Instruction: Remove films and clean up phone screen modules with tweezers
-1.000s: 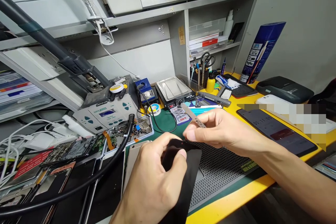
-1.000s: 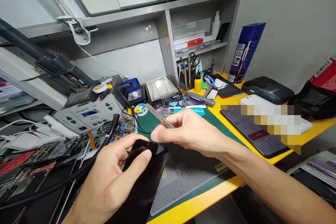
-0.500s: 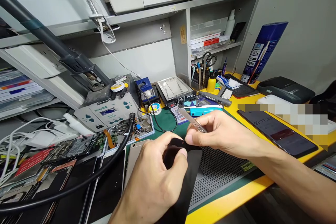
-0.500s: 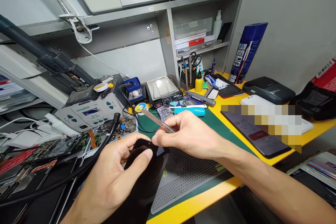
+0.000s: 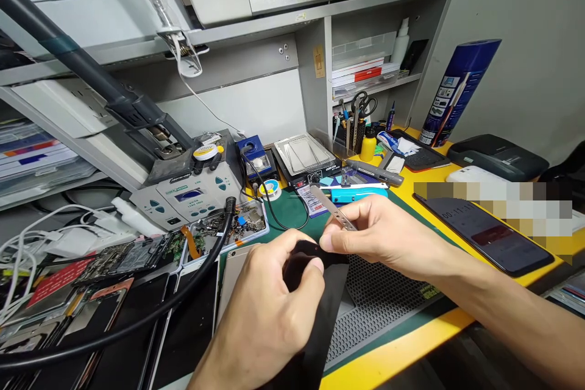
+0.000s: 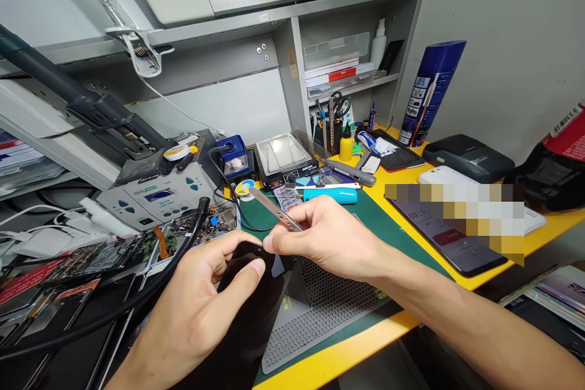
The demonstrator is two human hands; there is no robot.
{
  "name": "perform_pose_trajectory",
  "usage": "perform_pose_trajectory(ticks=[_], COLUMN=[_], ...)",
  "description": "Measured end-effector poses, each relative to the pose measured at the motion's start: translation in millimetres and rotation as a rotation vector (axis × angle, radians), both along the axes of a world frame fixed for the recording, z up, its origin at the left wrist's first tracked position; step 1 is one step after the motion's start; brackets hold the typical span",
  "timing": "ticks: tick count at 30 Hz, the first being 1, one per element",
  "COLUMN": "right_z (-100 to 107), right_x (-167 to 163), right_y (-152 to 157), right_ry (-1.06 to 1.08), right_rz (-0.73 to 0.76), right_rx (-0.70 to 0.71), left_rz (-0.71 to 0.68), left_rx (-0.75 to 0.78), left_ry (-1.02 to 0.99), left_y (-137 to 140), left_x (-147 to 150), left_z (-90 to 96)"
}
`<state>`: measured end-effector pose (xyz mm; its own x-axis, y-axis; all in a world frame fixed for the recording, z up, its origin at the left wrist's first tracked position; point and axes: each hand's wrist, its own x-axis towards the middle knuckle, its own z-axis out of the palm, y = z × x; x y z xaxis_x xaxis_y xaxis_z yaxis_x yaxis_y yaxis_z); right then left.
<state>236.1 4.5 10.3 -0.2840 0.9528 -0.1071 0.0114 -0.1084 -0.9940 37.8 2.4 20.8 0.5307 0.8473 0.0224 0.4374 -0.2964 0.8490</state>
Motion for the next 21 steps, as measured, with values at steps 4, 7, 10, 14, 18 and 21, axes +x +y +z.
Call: perform_pose_trajectory(ticks=[4, 7, 10, 14, 18, 21], right_z=[1.1, 1.5, 1.5, 1.1, 1.4, 1.8], right_x=[0.0, 0.0, 0.1, 0.7, 1.4, 1.9], right_y=[-0.3, -0.4, -0.7, -1.0, -0.9, -0.8], right_ry=[-0.001, -0.003, 0.011, 0.028, 0.035, 0.020], right_rz=[0.001, -0.003, 0.010, 0.031, 0.023, 0.028], right_rx=[-0.010, -0.009, -0.007, -0.006, -0.006, 0.008], left_rz=[-0.008, -0.004, -0.003, -0.011, -0.006, 0.000], left_rx=[0.001, 0.006, 0.005, -0.003, 0.024, 0.069], left_ry=[0.007, 0.016, 0.027, 0.001, -0.019, 0.002], left_y=[0.6, 0.1, -0.5, -1.0, -1.4, -2.0], left_x=[-0.2, -0.4, -0.1, 1.0, 1.0, 0.4], left_z=[0.2, 1.2, 2.1, 2.5, 2.8, 2.9])
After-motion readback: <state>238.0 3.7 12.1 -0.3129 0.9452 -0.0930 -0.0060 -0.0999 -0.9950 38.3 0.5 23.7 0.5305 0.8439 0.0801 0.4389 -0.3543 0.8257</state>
